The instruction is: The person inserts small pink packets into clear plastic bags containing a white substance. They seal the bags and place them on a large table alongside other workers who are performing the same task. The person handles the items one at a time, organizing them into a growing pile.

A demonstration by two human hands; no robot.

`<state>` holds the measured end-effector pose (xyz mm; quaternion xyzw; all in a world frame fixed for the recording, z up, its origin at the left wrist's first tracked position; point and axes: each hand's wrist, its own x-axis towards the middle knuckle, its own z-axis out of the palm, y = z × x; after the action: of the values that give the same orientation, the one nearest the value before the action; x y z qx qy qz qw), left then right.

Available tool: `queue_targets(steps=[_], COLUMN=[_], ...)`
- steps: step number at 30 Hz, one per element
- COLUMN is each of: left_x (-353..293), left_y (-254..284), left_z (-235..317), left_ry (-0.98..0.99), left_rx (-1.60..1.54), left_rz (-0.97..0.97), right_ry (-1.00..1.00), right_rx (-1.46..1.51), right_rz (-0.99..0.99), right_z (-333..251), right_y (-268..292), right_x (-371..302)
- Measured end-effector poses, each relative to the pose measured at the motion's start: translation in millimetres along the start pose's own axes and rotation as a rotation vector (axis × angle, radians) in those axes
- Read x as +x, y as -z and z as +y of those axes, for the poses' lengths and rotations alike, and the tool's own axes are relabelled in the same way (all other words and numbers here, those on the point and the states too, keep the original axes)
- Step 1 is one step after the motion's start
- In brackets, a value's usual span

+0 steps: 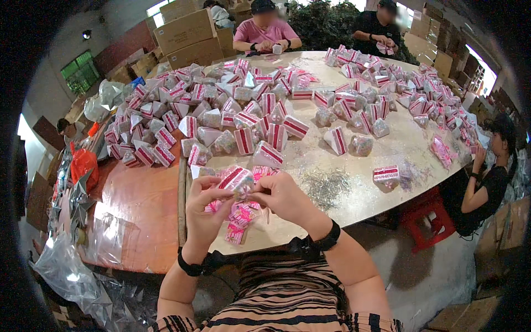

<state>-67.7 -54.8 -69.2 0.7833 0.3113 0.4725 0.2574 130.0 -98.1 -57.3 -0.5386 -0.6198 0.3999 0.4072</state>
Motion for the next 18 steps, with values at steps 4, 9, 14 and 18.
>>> queue_targets(steps=[4,9,14,18], left_x=[0,0,-2,-1], left_y=[-1,1,6,5], left_z=[14,12,4,3], left_ry=[-0.11,-0.101,-0.037,-0.047], left_rx=[0.166,0.172,0.067,0.049], left_rz=[0.011,0.045,0.026,0.017], right_ry=[0.383,0.417,-0.08,-0.076], right_rx=[-0.398,-0.316,0.227,0.306], right_rz=[0.201,0.151,-0.081,-0.111], right_z=[11,13,2,16], right_y=[-12,-12,0,6], right_x=[-1,-4,-8,-4])
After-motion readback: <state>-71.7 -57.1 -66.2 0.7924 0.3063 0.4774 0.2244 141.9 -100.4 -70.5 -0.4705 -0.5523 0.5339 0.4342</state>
